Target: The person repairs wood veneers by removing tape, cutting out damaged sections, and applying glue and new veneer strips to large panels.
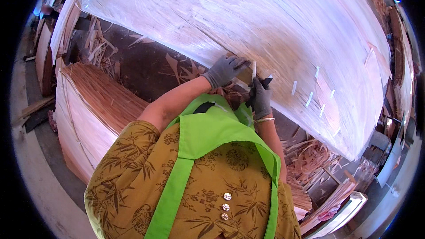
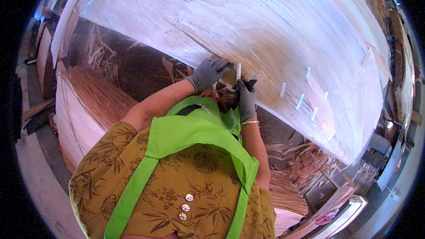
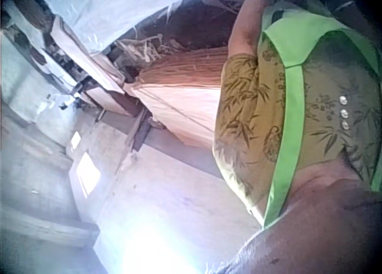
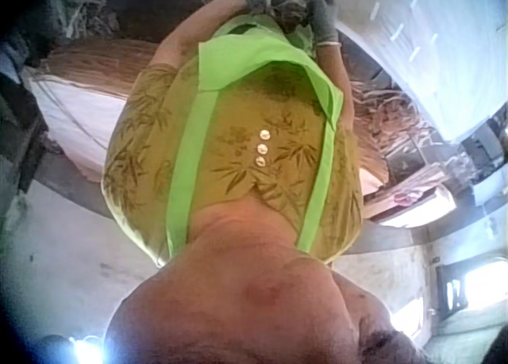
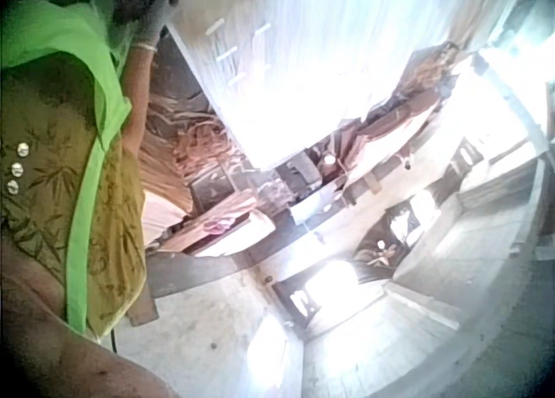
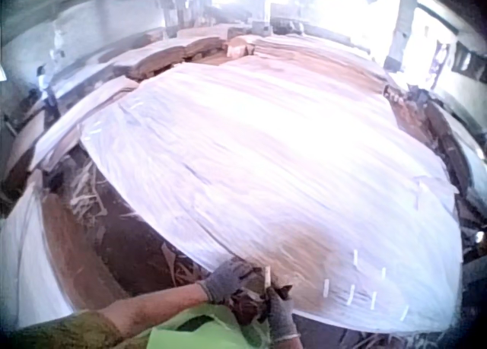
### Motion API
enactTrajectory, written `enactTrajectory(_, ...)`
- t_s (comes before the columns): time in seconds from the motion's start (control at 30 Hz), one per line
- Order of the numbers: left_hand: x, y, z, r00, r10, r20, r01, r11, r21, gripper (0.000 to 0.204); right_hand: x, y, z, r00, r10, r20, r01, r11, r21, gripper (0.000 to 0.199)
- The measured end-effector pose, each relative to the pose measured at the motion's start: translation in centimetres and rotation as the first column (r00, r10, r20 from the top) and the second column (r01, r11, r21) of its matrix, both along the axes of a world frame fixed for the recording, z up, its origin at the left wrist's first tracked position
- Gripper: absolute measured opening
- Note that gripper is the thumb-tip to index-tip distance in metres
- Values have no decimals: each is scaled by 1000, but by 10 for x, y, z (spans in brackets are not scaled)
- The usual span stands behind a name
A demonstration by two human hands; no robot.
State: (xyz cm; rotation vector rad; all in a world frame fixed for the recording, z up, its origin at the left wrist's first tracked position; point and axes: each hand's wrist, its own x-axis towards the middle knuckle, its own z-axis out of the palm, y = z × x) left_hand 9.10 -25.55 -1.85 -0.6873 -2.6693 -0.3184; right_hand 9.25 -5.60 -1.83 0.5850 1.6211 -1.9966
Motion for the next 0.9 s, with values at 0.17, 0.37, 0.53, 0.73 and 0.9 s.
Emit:
enactTrajectory(0.17, -3, -3, 15, 1000, 5, 10, -5, 998, -63, 42, -14, -8, -6, 999, 30, 28, -33, 993, 110, 16)
enactTrajectory(0.37, -14, -6, 14, 979, -179, 97, 187, 979, -85, 49, -22, -13, -5, 996, 78, 44, -85, 982, 169, 14)
enactTrajectory(0.53, -9, -4, -6, 979, -152, 139, 174, 971, -166, 50, -1, -20, 2, 1000, -21, 4, 20, 997, 78, 14)
enactTrajectory(0.73, -8, 7, 1, 988, -91, 126, 115, 973, -202, 47, 60, -26, -27, 992, 119, 43, -121, 992, 47, 13)
enactTrajectory(0.9, -10, 16, 11, 981, -109, 158, 128, 985, -113, 43, -8, 30, 11, 994, -36, -107, 41, 998, 44, 15)
